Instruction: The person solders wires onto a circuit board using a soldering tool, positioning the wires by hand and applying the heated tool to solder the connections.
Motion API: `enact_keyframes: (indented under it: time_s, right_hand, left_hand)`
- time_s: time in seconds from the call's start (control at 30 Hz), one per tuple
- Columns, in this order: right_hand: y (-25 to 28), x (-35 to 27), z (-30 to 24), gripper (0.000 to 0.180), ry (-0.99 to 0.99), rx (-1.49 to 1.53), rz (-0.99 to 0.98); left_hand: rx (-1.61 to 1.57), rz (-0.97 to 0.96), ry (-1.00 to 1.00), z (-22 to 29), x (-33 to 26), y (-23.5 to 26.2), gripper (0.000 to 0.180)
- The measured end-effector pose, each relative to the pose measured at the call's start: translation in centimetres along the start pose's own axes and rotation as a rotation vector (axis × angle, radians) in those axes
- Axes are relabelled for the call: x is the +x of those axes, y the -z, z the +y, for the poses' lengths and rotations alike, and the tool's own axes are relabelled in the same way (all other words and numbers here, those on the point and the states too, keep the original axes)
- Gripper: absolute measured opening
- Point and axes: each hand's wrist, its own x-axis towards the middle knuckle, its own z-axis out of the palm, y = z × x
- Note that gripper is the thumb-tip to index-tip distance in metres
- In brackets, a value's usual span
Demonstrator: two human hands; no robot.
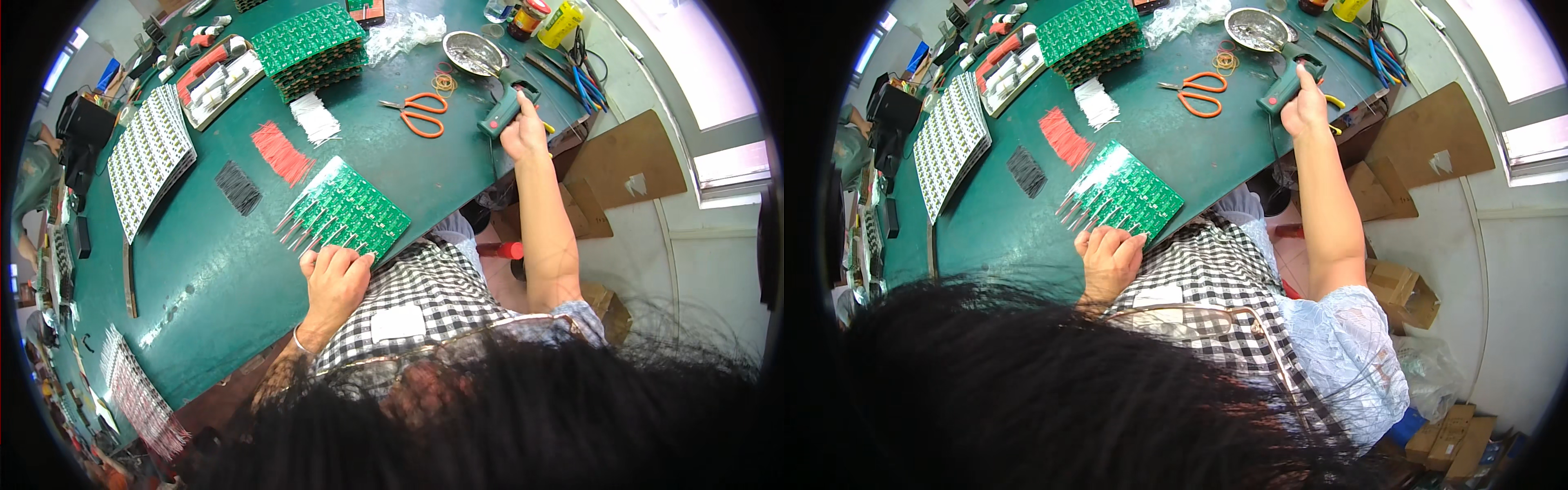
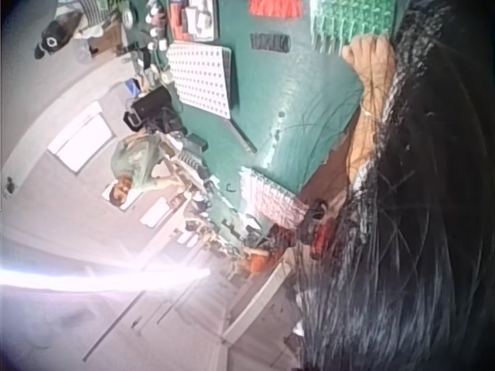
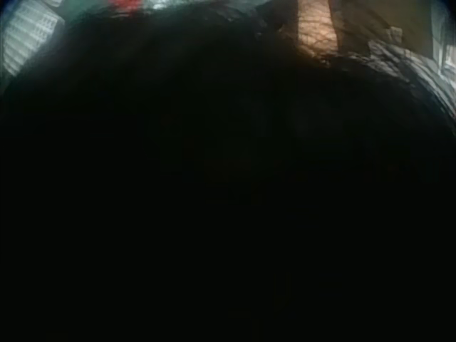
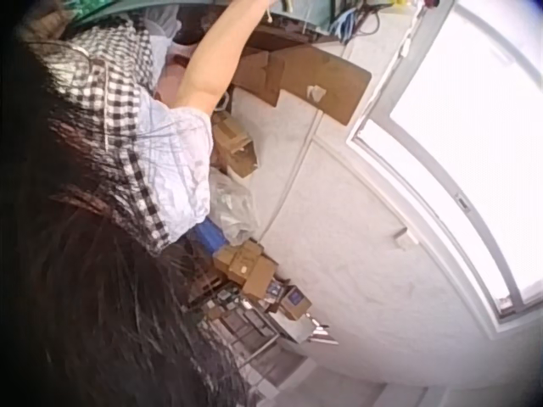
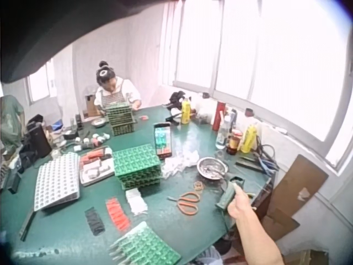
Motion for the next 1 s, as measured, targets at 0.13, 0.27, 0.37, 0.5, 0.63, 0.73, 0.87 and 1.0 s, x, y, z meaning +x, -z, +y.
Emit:
enact_keyframes:
  time_s: [0.13,0.27,0.37,0.5,0.63,0.73,0.87,1.0]
  right_hand:
    - [2.3,-0.8,0.1,0.037,-0.005,-0.094,0.018]
    - [1.1,-4.2,-0.6,0.056,0.212,-0.357,0.204]
    - [-1.4,-7.9,-4.6,0.038,0.380,-0.220,-0.193]
    - [-9.8,-14.4,-10.7,0.041,1.306,-0.497,-0.740]
    - [-11.9,-17.1,-13.7,0.046,1.800,-0.462,-0.811]
    - [-9.2,-13.5,-17.9,0.046,1.761,-0.483,-0.843]
    - [-8.5,-12.2,-18.9,0.045,1.720,-0.486,-0.920]
    - [-5.3,-10.0,-23.0,0.044,1.626,-0.516,-0.964]
  left_hand:
    - [-0.029,-0.014,0.005,0.1,0.1,0.3,0.015]
    - [-0.071,-0.006,0.079,0.0,0.2,1.5,0.031]
    - [-0.104,0.247,0.081,-2.9,2.2,4.9,0.025]
    - [0.580,0.774,-0.145,-5.2,5.8,18.8,0.008]
    - [0.562,0.775,-0.132,-8.2,1.9,22.0,0.008]
    - [0.530,0.766,-0.131,-10.7,-1.2,24.3,0.009]
    - [0.515,0.780,-0.112,-10.3,-2.2,24.6,0.010]
    - [0.476,0.735,-0.092,-10.5,-3.5,25.7,0.011]
